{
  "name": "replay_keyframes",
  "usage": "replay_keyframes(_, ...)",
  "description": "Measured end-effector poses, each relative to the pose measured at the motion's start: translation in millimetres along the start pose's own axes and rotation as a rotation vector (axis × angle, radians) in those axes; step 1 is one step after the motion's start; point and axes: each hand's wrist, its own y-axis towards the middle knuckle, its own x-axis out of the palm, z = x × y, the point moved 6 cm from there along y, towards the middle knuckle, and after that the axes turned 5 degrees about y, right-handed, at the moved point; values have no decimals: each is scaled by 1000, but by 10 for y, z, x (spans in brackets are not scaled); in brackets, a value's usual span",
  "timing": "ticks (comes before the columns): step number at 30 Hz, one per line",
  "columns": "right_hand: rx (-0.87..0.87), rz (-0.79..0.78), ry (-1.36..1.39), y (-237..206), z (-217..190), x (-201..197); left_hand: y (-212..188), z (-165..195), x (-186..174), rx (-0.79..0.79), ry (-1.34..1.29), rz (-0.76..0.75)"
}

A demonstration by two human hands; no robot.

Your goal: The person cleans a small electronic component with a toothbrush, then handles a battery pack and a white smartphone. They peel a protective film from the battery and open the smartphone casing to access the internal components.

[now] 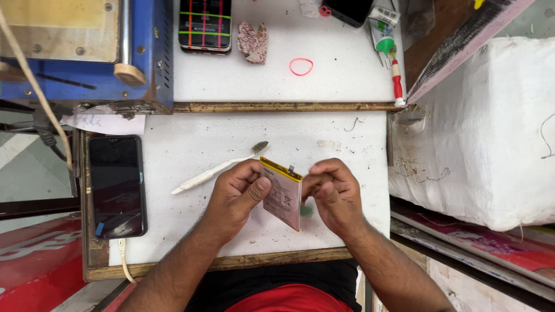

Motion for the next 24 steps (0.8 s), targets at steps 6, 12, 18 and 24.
replay_keyframes(6,-149,-183,-490,40,-205,371,6,-90,172,-257,-687,-188)
replay_keyframes(12,-271,19,-755,129,-381,437,-76,-131,309,-314,-925,-426)
replay_keyframes(18,-174,-84,-634,176,-294,394,-73,-300,490,-487,-832,-419)
replay_keyframes(24,-2,134,-356,119,-165,113,12,47,335,-242,-710,-339)
